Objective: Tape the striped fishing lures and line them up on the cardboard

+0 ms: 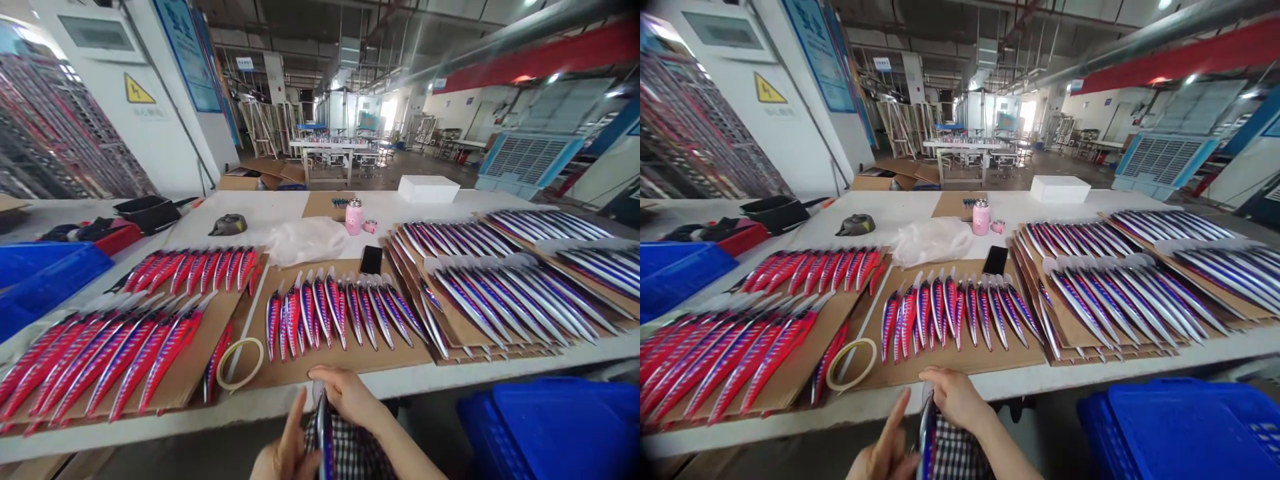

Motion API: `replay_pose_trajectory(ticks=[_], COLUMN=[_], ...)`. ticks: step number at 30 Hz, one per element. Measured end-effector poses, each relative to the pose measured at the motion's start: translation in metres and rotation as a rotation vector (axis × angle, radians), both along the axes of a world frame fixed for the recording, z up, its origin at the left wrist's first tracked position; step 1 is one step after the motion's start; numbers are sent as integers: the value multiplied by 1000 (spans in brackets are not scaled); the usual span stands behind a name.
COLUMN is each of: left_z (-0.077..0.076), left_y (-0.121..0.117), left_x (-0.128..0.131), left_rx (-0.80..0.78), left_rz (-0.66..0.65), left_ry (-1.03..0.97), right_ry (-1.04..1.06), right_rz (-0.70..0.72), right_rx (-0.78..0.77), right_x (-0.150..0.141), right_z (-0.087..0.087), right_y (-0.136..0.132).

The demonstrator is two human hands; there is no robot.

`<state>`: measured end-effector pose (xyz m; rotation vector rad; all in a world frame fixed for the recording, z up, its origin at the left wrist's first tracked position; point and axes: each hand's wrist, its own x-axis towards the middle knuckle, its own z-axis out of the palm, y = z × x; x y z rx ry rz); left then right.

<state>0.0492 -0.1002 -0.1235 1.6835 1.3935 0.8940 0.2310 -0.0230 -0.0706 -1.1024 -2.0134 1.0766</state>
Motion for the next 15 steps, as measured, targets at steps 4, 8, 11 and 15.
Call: replay_pose_trajectory(ticks=[4,8,11,15], left_z=[25,46,48,33], left_y=[55,82,87,88], left_x=[2,9,6,2], left_rx=[197,88,80,233], left_rz=[-107,-323,-432,-384], left_ry=[87,209,260,277], right_ry=[22,47,21,-45], right_rz=[17,28,65,62], right_rx=[2,8,-2,5], right_x=[2,10,16,15], right_z=[3,4,6,9], right_y=[-3,-6,-6,-3])
